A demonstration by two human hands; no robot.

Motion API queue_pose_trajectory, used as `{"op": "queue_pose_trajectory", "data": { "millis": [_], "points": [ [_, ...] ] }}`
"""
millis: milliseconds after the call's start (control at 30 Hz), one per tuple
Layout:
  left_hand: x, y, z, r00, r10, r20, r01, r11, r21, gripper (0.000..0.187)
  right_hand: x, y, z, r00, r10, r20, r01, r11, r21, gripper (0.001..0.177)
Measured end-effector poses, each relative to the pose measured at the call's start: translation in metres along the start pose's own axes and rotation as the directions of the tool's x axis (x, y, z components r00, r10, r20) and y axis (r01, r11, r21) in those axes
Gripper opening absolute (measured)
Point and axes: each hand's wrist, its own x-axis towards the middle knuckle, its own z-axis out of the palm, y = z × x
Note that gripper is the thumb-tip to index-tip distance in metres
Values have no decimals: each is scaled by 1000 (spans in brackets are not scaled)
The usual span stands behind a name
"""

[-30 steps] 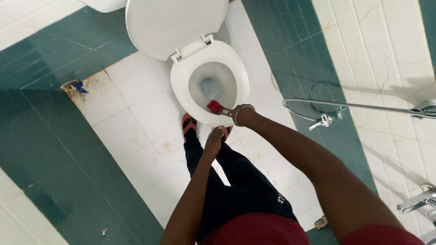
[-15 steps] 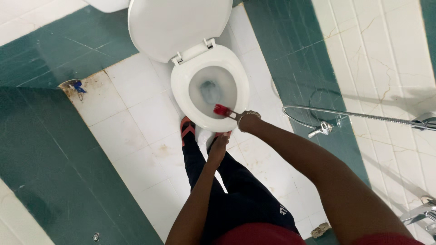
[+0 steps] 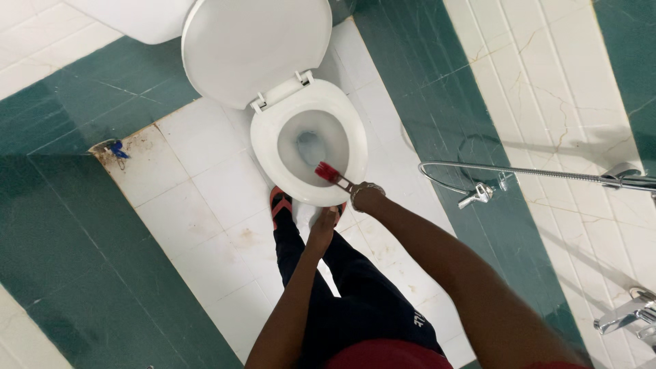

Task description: The person scrubs the inside of a toilet bowl using a red-bristled toilet brush and then wipes the outside of the brush handle with a cloth.

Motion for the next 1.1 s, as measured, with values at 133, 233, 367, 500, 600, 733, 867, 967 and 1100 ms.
{"op": "queue_pose_trajectory", "data": {
  "millis": [133, 233, 367, 500, 600, 733, 867, 967, 1100],
  "points": [
    [1, -16, 5, 992, 83, -91, -76, 994, 78, 63, 33, -34, 6, 946, -124, 298, -203, 491, 847, 44],
    [-5, -6, -3, 977, 90, -191, -99, 994, -39, 61, 44, -56, -20, 896, -270, 352, -422, -272, 865, 39],
    [-20, 27, -24, 976, 86, -199, -90, 996, -15, 62, 76, -31, -26, 902, -428, -60, -371, -839, 398, 22],
    [-21, 54, -45, 983, 79, -168, -72, 996, 46, 65, 69, 14, -1, 936, -241, -255, -334, -837, -434, 20],
    [-22, 63, -54, 983, 121, -138, -114, 992, 57, 67, 61, 6, -5, 965, -142, -219, -235, -836, -496, 32],
    [-26, 65, -65, 989, 63, -136, -44, 990, 135, 68, 70, -46, -53, 867, -363, -341, -413, -907, -85, 23],
    [-34, 63, -74, 989, -57, -136, 74, 989, 125, 69, 39, -96, -38, 895, -441, 68, -389, -696, 603, 17],
    [-35, 65, -88, 987, -82, -140, 109, 974, 197, 69, 30, -69, -16, 863, -503, -52, -389, -726, 567, 22],
    [-31, 51, -108, 993, -60, -104, 89, 950, 300, 66, 58, -17, -10, 792, -339, -507, -381, -924, 23, 26]
  ]
}}
